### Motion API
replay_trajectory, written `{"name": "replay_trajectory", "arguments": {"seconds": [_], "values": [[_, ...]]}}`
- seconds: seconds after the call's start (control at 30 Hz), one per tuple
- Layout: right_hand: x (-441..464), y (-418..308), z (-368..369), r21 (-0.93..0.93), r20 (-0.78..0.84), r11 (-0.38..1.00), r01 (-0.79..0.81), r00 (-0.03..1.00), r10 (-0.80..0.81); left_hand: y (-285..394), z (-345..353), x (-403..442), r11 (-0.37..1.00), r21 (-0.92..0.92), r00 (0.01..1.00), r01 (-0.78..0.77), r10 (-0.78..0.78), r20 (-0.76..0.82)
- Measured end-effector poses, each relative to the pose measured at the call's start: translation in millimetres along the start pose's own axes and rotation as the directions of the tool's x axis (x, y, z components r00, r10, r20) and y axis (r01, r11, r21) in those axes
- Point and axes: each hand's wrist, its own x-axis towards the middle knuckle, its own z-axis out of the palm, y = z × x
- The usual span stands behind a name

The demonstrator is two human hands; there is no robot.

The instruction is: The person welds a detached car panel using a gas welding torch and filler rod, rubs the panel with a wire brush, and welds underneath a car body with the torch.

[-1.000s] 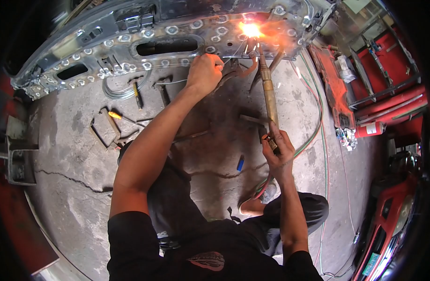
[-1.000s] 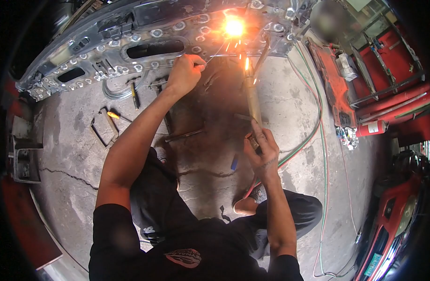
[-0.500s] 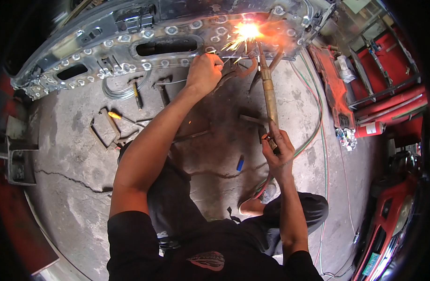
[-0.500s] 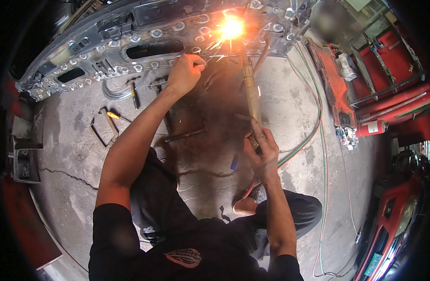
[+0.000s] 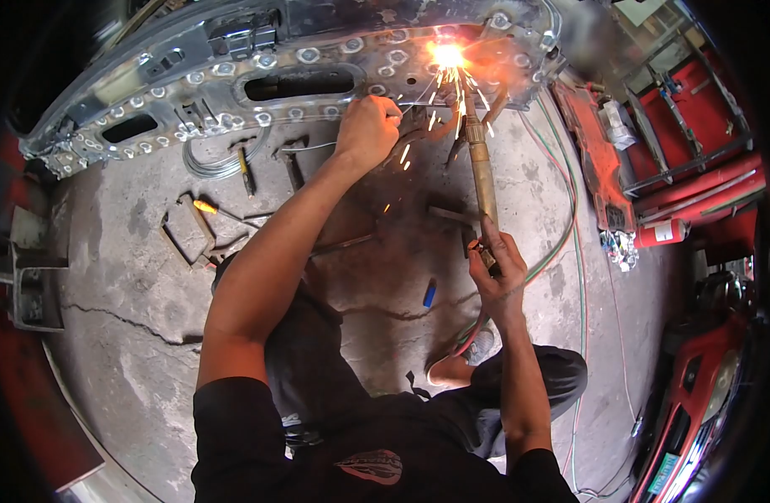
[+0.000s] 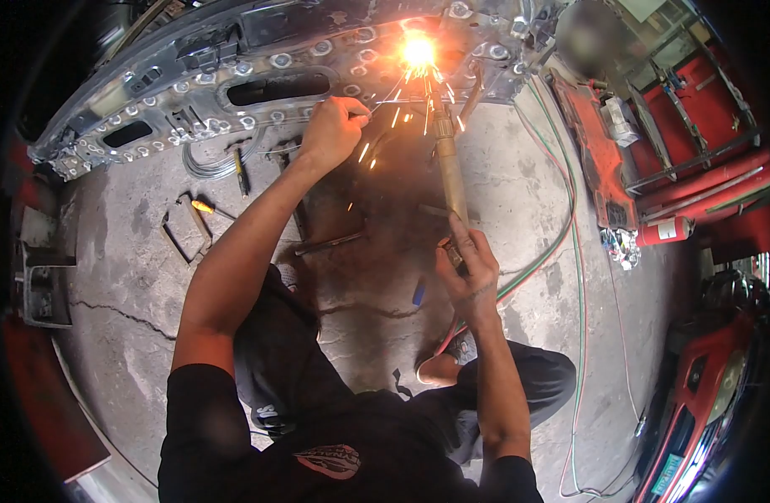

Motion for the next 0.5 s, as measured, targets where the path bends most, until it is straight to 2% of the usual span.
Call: {"name": "replay_trajectory", "arguments": {"seconds": [0.5], "values": [[-3.4,2.2,1.3,0.011,-0.007,1.000,-0.027,1.000,0.027,5.5,-0.2,1.0,1.000,-0.001,1.000,0.020,-0.020,0.008]]}}
